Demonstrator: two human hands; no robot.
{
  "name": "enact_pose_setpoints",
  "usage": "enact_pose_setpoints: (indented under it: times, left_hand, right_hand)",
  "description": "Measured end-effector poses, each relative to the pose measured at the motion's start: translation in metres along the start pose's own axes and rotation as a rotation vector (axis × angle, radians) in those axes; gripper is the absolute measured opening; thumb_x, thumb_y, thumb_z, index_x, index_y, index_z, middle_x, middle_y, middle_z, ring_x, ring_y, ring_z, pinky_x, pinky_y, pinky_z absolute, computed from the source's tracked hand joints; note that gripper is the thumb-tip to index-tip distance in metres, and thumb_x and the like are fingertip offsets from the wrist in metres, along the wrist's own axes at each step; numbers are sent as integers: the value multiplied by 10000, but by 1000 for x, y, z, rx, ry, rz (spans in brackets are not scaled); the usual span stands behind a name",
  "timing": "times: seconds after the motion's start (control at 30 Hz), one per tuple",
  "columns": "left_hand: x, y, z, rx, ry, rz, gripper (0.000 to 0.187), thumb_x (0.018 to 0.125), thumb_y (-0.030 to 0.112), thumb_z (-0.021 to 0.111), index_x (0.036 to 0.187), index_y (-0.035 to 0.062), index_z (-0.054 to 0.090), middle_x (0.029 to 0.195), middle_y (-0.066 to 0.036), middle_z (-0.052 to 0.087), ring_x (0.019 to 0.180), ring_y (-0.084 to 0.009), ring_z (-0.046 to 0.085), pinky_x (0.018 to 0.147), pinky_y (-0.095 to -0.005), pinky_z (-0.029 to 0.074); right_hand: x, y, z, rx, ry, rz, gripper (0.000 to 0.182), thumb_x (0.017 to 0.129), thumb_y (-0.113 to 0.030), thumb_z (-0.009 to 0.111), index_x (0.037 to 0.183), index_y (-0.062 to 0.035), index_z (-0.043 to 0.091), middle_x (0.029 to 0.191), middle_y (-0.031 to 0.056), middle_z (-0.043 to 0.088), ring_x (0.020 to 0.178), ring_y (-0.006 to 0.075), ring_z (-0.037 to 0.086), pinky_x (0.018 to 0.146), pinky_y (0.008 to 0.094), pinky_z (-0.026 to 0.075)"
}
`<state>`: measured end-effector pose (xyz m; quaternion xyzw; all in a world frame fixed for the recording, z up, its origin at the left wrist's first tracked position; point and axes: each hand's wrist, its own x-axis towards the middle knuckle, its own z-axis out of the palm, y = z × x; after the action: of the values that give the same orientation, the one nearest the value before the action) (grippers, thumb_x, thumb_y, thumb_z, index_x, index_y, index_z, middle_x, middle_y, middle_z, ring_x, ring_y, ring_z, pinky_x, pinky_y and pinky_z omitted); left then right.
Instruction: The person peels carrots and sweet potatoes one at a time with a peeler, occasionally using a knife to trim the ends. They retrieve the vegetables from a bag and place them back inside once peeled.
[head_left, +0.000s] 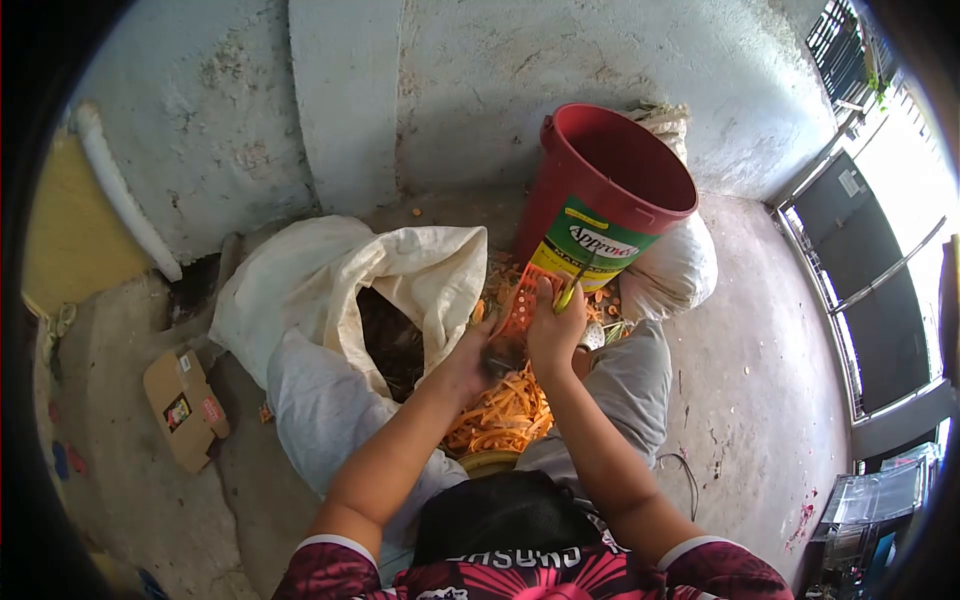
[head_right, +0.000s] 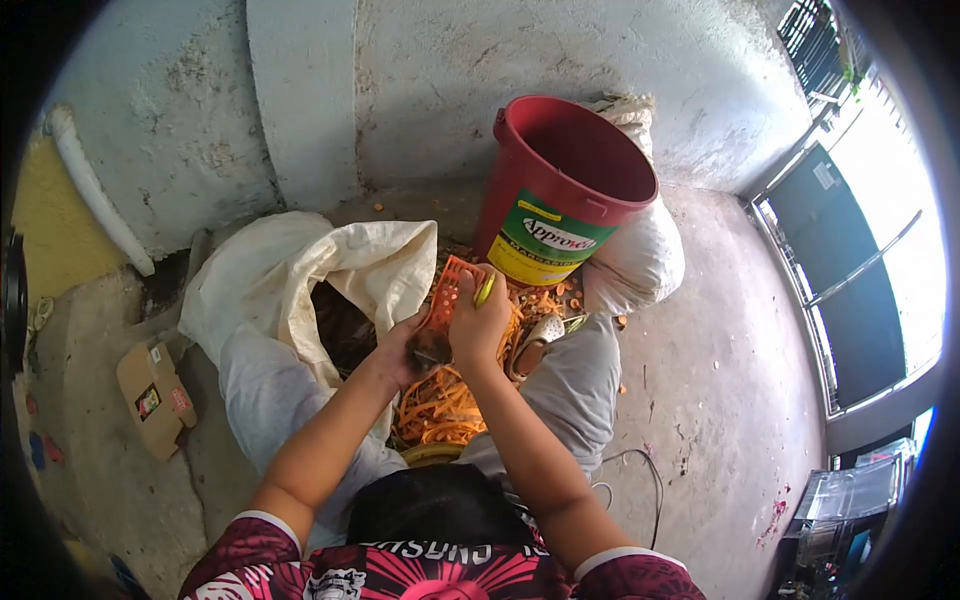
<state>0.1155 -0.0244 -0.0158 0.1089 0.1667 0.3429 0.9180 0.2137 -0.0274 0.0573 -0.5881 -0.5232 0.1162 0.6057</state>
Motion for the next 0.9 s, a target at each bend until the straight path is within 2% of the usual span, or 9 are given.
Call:
enact_pose_setpoints:
  times: [0.13,0.23,0.4,0.53,0.57,0.67,0.73,0.8,0.9]
  left_hand:
    - [2,-3,13,-14,161,4,371,866,383,322,982,80,502,819,-68,578,708,-169,566,611,-292,472]
    - [-3,7,7,171,35,-12,392,873,392,307,982,66,495,812,-57,575,714,-148,571,603,-273,476]
    - [-23,5,25,457,146,-129,376,876,370,330,976,43,487,820,-59,568,716,-140,573,608,-259,480]
    - [-20,4,30,282,59,-73,367,864,365,371,981,30,467,828,-76,560,699,-143,572,604,-263,484]
    - [-15,7,21,360,182,-63,392,850,383,393,993,21,444,824,-100,553,684,-167,568,593,-283,486]
    - [-11,17,15,213,246,-14,383,844,373,406,994,22,442,807,-118,550,674,-195,565,567,-300,484]
    - [2,16,-6,90,153,13,340,853,338,372,955,33,481,788,-120,558,674,-215,568,531,-314,481]
    - [5,15,-9,64,117,41,324,856,321,357,939,43,501,789,-113,567,686,-212,573,525,-311,480]
    - [4,14,-8,52,202,24,325,854,329,357,934,56,514,805,-91,579,679,-191,578,526,-297,479]
  right_hand:
    - [-2,1,-2,-104,-61,75,200,810,-187,505,869,4,491,736,165,553,677,304,540,608,348,405]
    - [2,11,3,-183,-93,101,195,809,-185,497,847,6,482,713,191,545,666,344,531,587,379,399]
    - [71,63,-2,-245,169,109,178,803,-164,492,804,13,467,673,200,531,653,365,523,574,396,390]
    - [103,103,-7,-152,228,95,180,805,-165,499,800,15,482,666,140,538,598,279,517,537,350,381]
    - [105,103,-9,-103,233,108,181,806,-167,503,796,13,487,660,115,539,577,240,515,523,331,380]
    - [76,82,0,290,98,176,183,809,-182,515,781,-1,502,654,31,517,562,103,463,500,258,363]
    - [45,41,3,351,-78,418,175,809,-186,523,766,-18,507,644,-12,486,578,36,414,499,213,348]
    - [21,32,11,251,-221,437,163,819,-182,501,764,-29,509,588,10,496,531,91,452,503,251,372]
    - [3,7,12,65,-193,176,178,810,-177,510,773,-3,498,593,54,506,547,139,482,524,285,392]
